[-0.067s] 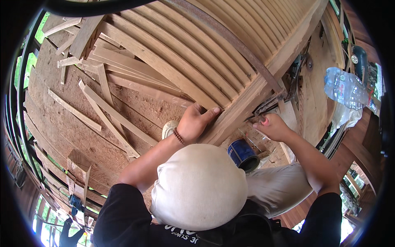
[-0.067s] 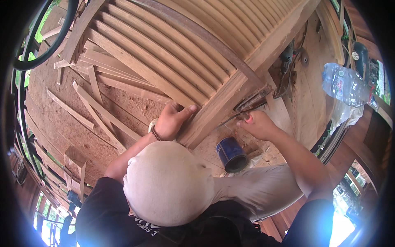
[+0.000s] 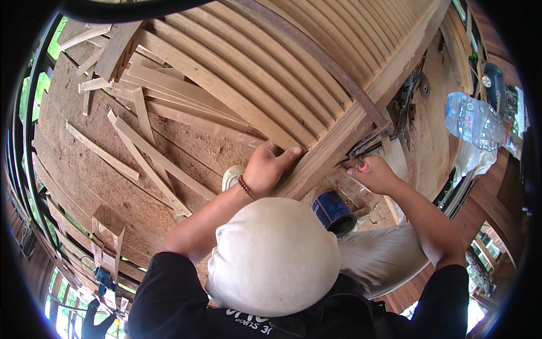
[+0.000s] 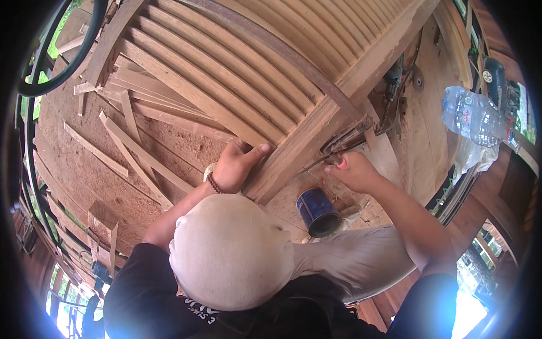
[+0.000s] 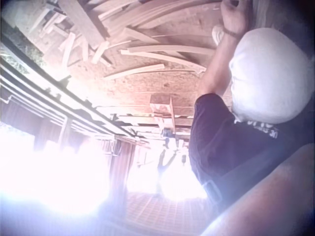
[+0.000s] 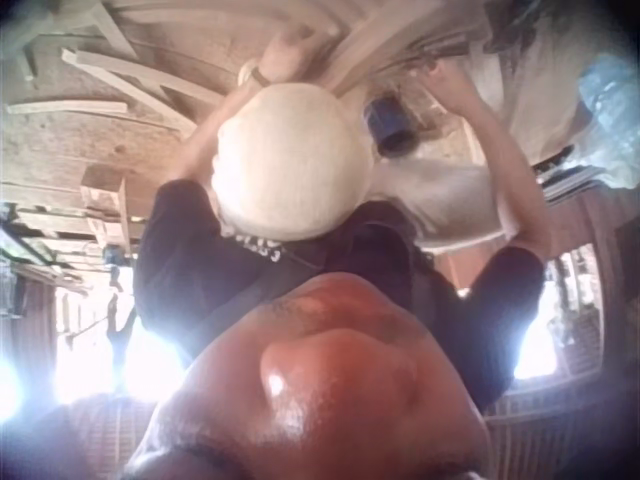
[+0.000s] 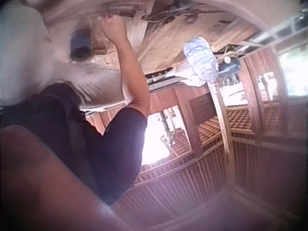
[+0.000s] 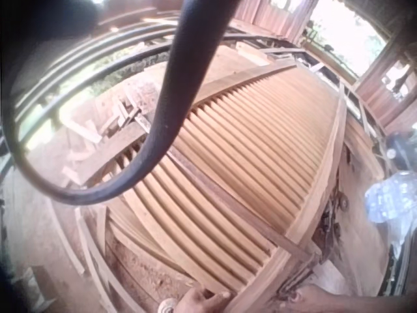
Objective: The person assembles a curved wooden slatted structure by positioning slats, aligning them with a frame, and securing them using a hammer and nails. They repeatedly adjust slat positions and tap them into place.
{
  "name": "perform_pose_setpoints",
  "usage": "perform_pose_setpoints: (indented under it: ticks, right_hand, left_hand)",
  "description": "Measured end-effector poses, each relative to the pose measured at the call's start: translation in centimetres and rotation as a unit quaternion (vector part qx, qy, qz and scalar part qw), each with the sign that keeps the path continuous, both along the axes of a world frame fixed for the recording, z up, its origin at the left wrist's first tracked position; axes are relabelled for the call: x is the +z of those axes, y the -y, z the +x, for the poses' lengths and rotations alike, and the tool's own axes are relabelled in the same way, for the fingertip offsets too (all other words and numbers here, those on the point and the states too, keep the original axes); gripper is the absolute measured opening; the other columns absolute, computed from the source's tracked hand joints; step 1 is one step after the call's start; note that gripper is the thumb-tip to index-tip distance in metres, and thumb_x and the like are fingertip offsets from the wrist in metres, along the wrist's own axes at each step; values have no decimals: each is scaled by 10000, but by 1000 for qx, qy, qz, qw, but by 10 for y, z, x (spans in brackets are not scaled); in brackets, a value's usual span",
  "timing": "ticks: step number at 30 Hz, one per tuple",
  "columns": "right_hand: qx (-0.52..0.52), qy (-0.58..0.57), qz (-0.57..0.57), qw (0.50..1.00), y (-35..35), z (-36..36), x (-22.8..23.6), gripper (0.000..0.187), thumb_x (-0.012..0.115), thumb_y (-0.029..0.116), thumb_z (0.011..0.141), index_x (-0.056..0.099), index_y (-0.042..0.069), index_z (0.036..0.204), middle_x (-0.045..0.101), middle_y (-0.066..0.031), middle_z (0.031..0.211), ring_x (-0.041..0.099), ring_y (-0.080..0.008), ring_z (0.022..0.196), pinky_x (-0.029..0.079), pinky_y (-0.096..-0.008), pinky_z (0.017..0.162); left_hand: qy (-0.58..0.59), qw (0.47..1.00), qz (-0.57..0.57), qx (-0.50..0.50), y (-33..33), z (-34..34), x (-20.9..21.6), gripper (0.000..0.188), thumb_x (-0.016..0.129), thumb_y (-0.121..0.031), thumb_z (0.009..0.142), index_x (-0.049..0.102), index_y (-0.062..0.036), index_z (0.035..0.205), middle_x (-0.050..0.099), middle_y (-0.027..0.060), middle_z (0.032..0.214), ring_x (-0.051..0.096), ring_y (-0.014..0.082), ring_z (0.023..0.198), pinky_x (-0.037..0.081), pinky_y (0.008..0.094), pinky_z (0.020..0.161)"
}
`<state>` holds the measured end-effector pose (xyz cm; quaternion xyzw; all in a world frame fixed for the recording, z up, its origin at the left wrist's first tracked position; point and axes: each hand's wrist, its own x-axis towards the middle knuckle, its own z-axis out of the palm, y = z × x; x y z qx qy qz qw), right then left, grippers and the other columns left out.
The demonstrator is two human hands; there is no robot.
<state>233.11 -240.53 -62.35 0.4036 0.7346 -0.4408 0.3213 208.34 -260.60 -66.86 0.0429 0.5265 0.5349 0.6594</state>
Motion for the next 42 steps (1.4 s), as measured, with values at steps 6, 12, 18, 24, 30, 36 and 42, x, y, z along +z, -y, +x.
perform_pose_setpoints:
  ticks: [6,12,18,24,30,36,42]
  right_hand:
    - [-16,14,79,997,10,-31,17,388,743,329,871,629,-26,763,633,-185,706,610,-284,643,488,-405,644]
    - [11,51,45,998,2,-5,-5,340,727,300,886,654,-30,859,644,-167,715,614,-261,660,492,-389,657]
    - [-1,14,-46,999,-7,-13,-3,335,732,285,888,601,-1,772,539,-66,632,462,-159,617,439,-364,605]
    - [-6,22,-48,999,-7,-13,-4,314,740,265,875,596,1,784,523,-59,630,465,-160,611,437,-354,607]
    - [-15,-3,-31,999,-6,-9,-6,311,742,260,870,610,-6,779,539,-74,626,478,-171,606,453,-359,617]
    - [12,57,-33,998,-6,-27,6,302,729,255,881,615,-10,793,579,-91,656,500,-177,619,459,-358,628]
    - [-8,18,-26,999,-4,-21,2,288,724,254,886,626,-10,826,576,-97,655,496,-181,617,462,-352,632]
  left_hand:
    - [9,1000,-27,7,-1,-3,-8,320,705,-237,954,685,57,1080,713,51,896,616,75,750,494,259,648]
    - [9,1000,-11,-2,-1,1,-15,293,712,-217,947,694,49,1066,728,70,917,644,92,768,519,260,676]
    - [15,1000,-23,-5,-1,-3,-8,376,747,-277,925,685,74,1043,732,93,916,642,106,807,531,287,720]
    - [-3,1000,-13,28,4,11,-30,367,737,-248,931,665,78,1084,732,102,984,649,117,866,536,283,771]
    - [44,997,20,66,-5,7,-11,357,750,-198,919,649,77,1122,728,114,1030,662,128,911,546,288,808]
    - [109,990,-25,91,-19,-6,6,343,786,-169,877,676,60,1108,729,109,997,675,135,857,550,280,765]
    - [65,990,-38,122,-26,1,7,294,768,-163,858,707,62,1037,732,101,928,679,147,776,548,289,715]
